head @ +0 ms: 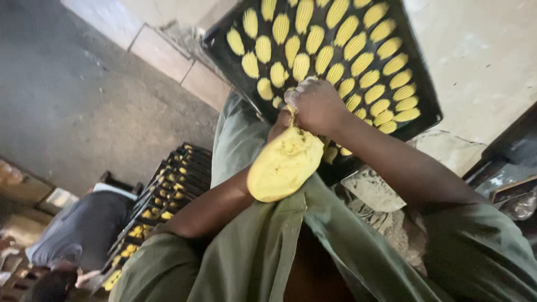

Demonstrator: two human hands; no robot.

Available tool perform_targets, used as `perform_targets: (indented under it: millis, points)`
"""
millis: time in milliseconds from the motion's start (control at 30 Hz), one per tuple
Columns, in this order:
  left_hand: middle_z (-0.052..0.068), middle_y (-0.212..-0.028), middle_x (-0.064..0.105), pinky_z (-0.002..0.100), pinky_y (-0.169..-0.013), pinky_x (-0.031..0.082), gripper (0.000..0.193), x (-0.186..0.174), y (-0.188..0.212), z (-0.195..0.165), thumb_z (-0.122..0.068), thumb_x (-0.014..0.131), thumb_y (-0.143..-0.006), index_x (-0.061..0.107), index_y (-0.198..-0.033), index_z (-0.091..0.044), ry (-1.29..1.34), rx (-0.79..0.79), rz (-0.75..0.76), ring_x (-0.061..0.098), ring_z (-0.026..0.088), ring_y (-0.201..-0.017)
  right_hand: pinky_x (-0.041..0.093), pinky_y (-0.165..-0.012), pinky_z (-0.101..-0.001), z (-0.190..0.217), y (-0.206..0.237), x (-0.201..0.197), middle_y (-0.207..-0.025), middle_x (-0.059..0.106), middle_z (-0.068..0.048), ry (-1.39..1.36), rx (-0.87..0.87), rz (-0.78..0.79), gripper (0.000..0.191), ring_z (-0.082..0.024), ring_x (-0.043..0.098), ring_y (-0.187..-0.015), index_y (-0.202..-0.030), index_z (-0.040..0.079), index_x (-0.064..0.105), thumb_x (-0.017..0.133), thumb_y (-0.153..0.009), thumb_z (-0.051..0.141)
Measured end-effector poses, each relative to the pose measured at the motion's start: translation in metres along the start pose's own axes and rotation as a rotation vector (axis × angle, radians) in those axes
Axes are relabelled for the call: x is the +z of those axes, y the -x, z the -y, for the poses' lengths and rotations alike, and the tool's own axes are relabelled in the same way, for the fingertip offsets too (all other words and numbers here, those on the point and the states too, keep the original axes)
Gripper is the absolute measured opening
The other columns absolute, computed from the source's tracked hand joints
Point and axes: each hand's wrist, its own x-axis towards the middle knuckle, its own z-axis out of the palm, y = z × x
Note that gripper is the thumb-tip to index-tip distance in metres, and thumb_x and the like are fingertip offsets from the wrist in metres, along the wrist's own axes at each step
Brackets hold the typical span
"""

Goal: The person pipes yellow dough into small, ridged shapes onto a black baking tray using a metal piping tip. They repeatedly scoop dough from a large pile on the table, load it into the tip, and pipe rows of shapes until the tray is full, then move the tray aside and repeat the process on a new tray.

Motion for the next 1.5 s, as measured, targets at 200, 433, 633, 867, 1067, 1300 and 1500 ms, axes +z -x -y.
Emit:
perform_targets:
  millis: [200,433,633,867,1067,1300,1500]
  points:
    - [0.013,-0.115,0.069,0.042,-0.087,0.060,0.040,-0.010,0.002,0.029,-0.037,0.055,-0.106,0.059,-0.130,-0.006,-0.008,0.008,0.016,0.070,0.027,-0.100,0.053,-0.077,-0.0471,-0.011,0.020,0.003,-0.097,0.072,-0.015,-0.235,-0.057,0.195,0.039,-0.037,0.068,-0.091,-0.106,0.013,0.074,0.067,-0.068,0.007]
    - [0.014,-0.116,0.069,0.042,-0.087,0.060,0.039,-0.023,0.003,0.062,-0.037,0.055,-0.106,0.059,-0.130,-0.006,0.017,0.011,-0.002,0.070,0.027,-0.101,0.053,-0.076,-0.0497,0.000,0.043,0.027,-0.085,0.072,-0.016,-0.027,-0.100,-0.138,0.017,-0.037,0.069,-0.087,-0.088,0.005,0.072,0.071,-0.080,0.019]
    - [0.014,-0.117,0.069,0.042,-0.088,0.060,0.039,-0.030,0.010,0.086,-0.036,0.055,-0.107,0.058,-0.130,-0.005,-0.009,0.003,0.027,0.070,0.028,-0.102,0.055,-0.072,-0.0463,-0.013,0.065,0.024,-0.079,0.072,-0.012,-0.175,-0.030,0.229,0.019,-0.031,0.072,-0.079,-0.090,0.012,0.071,0.068,-0.071,0.014]
    - [0.015,-0.118,0.069,0.042,-0.088,0.060,0.039,-0.050,0.016,0.118,-0.036,0.055,-0.107,0.058,-0.130,-0.005,0.018,-0.014,-0.012,0.070,0.028,-0.103,0.053,-0.076,-0.0498,-0.001,0.082,0.074,-0.084,0.073,-0.014,0.045,-0.094,-0.067,0.017,-0.037,0.071,-0.087,-0.084,0.009,0.071,0.070,-0.076,0.023]
    - [0.015,-0.118,0.069,0.042,-0.088,0.060,0.038,-0.046,0.013,0.134,-0.035,0.055,-0.107,0.058,-0.130,-0.005,0.005,-0.007,0.037,0.069,0.028,-0.103,0.054,-0.075,-0.0500,-0.009,0.101,0.038,-0.083,0.072,-0.016,-0.084,-0.051,0.309,0.020,-0.035,0.072,-0.085,-0.088,0.009,0.071,0.075,-0.074,0.023]
    - [0.016,-0.119,0.068,0.042,-0.089,0.059,0.038,-0.062,0.017,0.154,-0.035,0.055,-0.107,0.057,-0.130,-0.004,0.040,-0.031,-0.001,0.069,0.029,-0.104,0.055,-0.079,-0.0499,-0.003,0.110,0.107,-0.084,0.073,-0.015,0.009,-0.155,-0.141,0.021,-0.036,0.071,-0.085,-0.089,0.007,0.070,0.073,-0.075,0.022]
    - [0.016,-0.120,0.068,0.042,-0.089,0.059,0.037,-0.057,0.022,0.149,-0.034,0.055,-0.108,0.057,-0.130,-0.004,-0.009,-0.037,0.026,0.069,0.029,-0.105,0.054,-0.083,-0.0476,-0.025,0.148,0.106,-0.090,0.073,-0.012,0.056,0.042,0.119,0.019,-0.035,0.070,-0.095,-0.098,0.013,0.071,0.072,-0.081,0.023]
